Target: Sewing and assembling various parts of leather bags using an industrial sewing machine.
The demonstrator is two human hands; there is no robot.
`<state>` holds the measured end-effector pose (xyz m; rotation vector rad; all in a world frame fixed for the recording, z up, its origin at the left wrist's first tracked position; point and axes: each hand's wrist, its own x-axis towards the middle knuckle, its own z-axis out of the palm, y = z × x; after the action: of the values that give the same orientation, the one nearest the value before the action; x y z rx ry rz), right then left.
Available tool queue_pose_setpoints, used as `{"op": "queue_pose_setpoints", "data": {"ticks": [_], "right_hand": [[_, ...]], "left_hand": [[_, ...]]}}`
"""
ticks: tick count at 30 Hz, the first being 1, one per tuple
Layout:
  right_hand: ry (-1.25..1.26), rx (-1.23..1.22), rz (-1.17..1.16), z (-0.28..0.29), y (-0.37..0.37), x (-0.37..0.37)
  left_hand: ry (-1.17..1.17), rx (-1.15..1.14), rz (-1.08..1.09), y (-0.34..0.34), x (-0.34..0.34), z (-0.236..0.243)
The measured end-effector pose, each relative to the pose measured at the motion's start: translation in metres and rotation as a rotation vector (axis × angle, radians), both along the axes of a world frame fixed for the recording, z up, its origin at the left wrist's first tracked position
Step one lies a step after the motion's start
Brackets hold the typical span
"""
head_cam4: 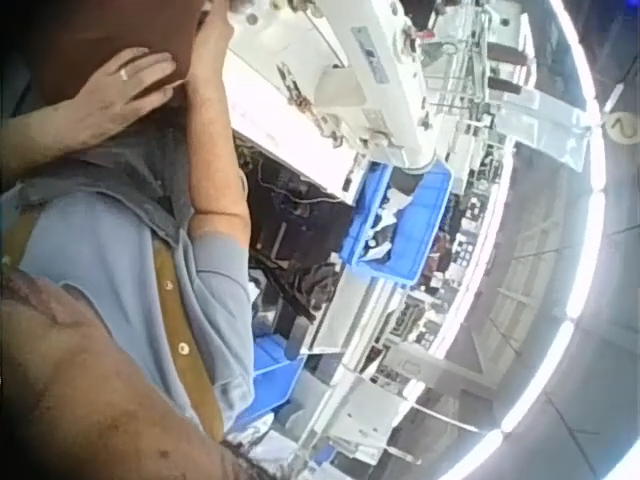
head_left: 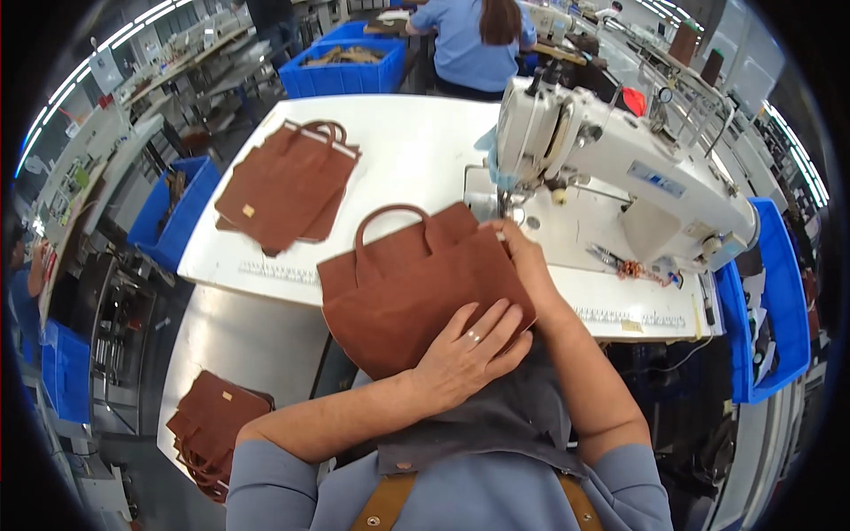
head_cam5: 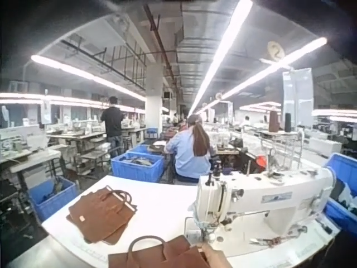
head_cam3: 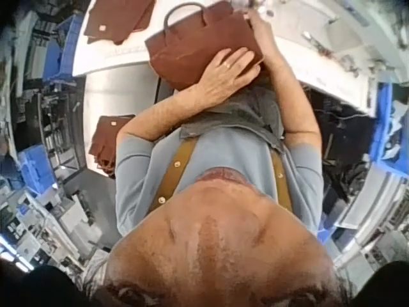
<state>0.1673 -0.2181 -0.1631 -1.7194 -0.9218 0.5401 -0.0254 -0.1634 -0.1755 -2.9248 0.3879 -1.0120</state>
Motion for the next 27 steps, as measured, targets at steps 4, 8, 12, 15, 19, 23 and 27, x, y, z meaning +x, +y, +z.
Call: {"op": "queue_pose_setpoints", "data": {"ticks": [4,8,12,15,19,23,27], "right_hand": [[-0.294,0.091,0.054,0.005,0.0,-0.007],[-0.312,0.028,-0.012,0.0,0.001,-0.002],[-0.272,0.019,0.001,0.018,0.003,-0.011],[-0.319,0.06,0.011,0.016,0.004,-0.012],[-0.289,0.125,-0.032,0.01,0.0,-0.007],[-0.274,0.266,0.069,0.005,-0.007,-0.012],[-0.236,0.239,0.104,0.019,-0.015,-0.021]], "left_hand": [[0.217,-0.318,0.169,0.015,-0.014,0.045],[0.182,-0.767,0.21,0.078,-0.017,0.069],[0.498,-0.966,0.444,0.151,-0.01,0.07],[0.607,-0.547,0.465,0.152,0.002,0.065],[0.303,-0.048,0.37,0.114,0.034,0.113],[0.177,-0.246,-0.042,0.104,0.062,0.108],[0.667,-0.656,-0.291,0.135,0.087,0.104]]}}
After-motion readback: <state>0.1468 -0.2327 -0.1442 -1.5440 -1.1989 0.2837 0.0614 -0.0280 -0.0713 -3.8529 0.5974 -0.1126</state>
